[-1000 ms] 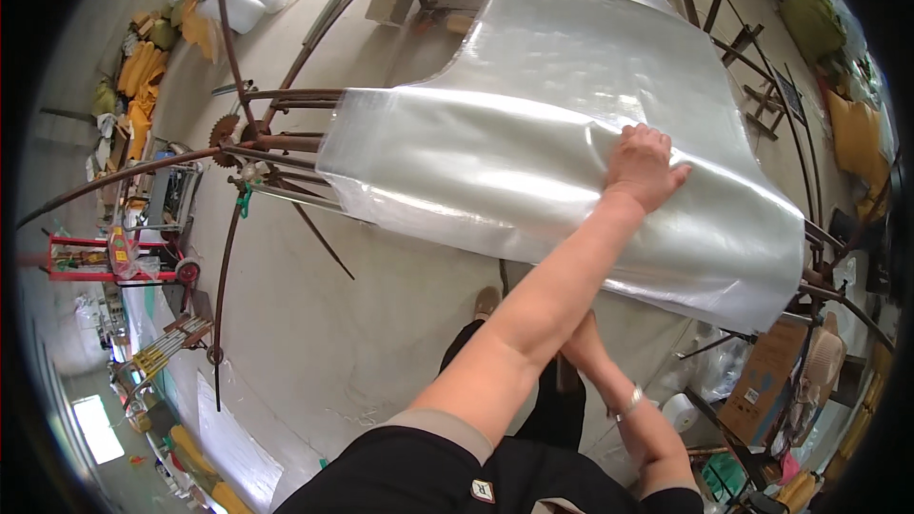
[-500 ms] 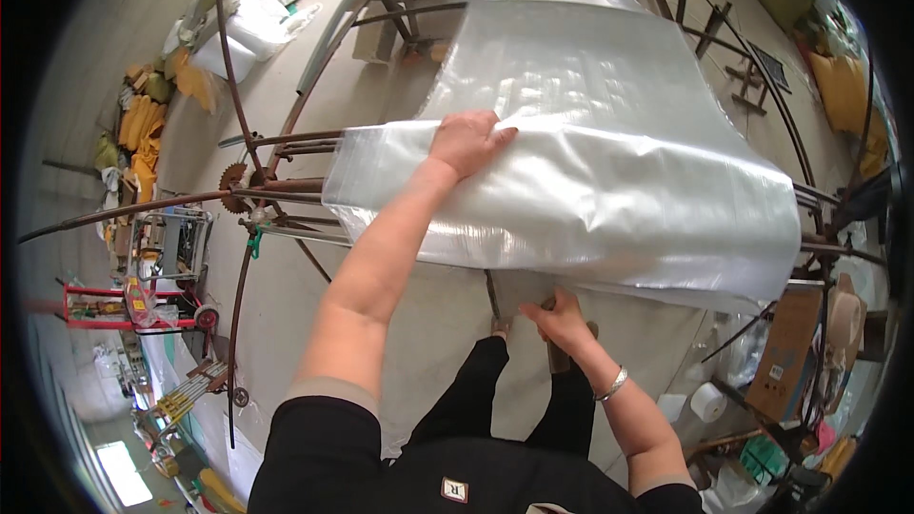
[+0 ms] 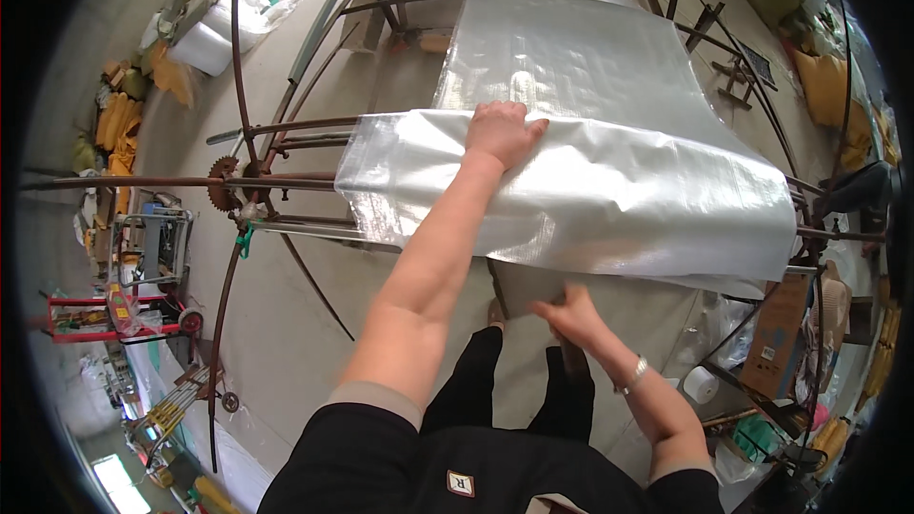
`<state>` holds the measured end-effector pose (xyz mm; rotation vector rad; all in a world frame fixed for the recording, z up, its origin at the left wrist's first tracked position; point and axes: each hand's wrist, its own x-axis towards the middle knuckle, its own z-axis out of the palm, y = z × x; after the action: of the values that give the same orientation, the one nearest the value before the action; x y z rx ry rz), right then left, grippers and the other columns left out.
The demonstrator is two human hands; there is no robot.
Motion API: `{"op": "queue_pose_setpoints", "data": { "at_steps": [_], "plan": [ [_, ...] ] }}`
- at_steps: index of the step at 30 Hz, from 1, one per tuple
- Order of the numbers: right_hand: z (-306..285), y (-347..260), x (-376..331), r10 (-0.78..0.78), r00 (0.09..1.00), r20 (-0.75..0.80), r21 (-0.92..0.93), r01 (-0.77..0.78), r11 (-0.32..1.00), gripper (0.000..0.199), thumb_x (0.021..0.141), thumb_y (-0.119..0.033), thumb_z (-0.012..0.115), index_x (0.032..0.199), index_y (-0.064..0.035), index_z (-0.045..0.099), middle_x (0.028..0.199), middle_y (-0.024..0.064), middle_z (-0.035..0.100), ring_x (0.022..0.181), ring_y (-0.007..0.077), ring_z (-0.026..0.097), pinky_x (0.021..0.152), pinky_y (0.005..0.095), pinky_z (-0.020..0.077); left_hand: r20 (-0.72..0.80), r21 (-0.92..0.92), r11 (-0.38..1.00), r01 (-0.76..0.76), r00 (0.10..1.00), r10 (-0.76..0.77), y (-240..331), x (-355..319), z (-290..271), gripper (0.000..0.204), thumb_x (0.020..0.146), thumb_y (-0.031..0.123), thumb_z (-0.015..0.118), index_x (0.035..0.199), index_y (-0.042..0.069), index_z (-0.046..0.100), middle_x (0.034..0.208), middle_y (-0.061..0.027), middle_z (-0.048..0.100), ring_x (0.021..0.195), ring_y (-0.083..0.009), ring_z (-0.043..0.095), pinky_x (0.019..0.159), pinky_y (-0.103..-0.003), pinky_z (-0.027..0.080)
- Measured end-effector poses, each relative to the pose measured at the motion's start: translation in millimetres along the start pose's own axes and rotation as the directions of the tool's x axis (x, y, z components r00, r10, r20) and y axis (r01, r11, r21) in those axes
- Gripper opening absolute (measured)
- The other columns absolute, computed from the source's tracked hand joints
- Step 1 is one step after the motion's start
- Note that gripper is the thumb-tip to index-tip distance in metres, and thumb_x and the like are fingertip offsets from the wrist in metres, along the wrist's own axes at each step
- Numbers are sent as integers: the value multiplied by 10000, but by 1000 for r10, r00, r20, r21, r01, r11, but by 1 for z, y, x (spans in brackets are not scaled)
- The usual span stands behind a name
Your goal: The person operates a manual crank to feed a large roll of clear plastic sheeting through a metal frame. They then use a handheld blade to cut the sheet to size and fold the cut piece. The process is repeated for multiple sheets.
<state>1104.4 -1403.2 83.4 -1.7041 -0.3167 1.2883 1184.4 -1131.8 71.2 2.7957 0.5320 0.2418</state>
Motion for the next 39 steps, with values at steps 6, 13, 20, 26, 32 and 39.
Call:
{"op": "queue_pose_setpoints", "data": {
  "at_steps": [6, 13, 20, 26, 32, 39],
  "plan": [
    [18, 7, 3, -6, 1000, 2, 46, 6, 999, 295, 790, -169, 685, 939, 51, 558, 618, 35, 557, 445, 91, 484, 400, 257, 384, 20, 17, 1000, 25, 999, -25, 2, -4, -9, 476, 895, 482, 477, 930, 35, 639, 962, -124, 647, 989, -251, 580, 955, -377, 376],
    [22, 30, -39, 138, 990, -38, 87, -134, 987, 279, 802, -169, 699, 908, 47, 557, 606, 37, 556, 431, 101, 494, 395, 255, 388, -97, -42, 999, 16, 995, -20, 4, -15, -5, 460, 867, 474, 501, 926, 38, 635, 936, -119, 645, 983, -251, 572, 939, -377, 385],
    [35, 37, 51, -71, 997, -5, -31, 70, 997, 243, 786, -164, 707, 803, 36, 569, 595, 51, 562, 426, 111, 494, 387, 271, 385, -214, -37, 999, -22, 977, 14, 18, -23, -14, 403, 853, 433, 557, 886, 38, 625, 911, -99, 643, 949, -241, 572, 920, -367, 389],
    [59, 69, 5, -54, 996, -70, 74, 59, 995, 235, 805, -124, 684, 926, 27, 551, 615, 30, 559, 427, 94, 483, 392, 256, 381, -294, -14, 999, -39, 955, 34, 11, -39, -17, 372, 834, 409, 587, 839, 38, 610, 852, -91, 622, 903, -243, 563, 874, -366, 394],
    [59, 76, 39, -45, 996, -77, 0, 45, 999, 210, 809, -124, 691, 828, 1, 524, 573, 15, 527, 412, 90, 484, 376, 252, 385, -376, -78, 993, -90, 925, 54, 20, -49, -24, 336, 827, 376, 602, 827, 40, 605, 826, -83, 602, 890, -241, 550, 860, -359, 390],
    [86, 61, 88, -133, 987, -96, 33, 136, 990, 275, 790, -138, 709, 830, 35, 499, 550, 36, 525, 401, 100, 474, 375, 271, 367, -405, -61, 992, -106, 911, 73, 16, -57, -23, 329, 816, 366, 617, 808, 38, 593, 812, -78, 593, 870, -234, 549, 862, -351, 385]
  ]
}}
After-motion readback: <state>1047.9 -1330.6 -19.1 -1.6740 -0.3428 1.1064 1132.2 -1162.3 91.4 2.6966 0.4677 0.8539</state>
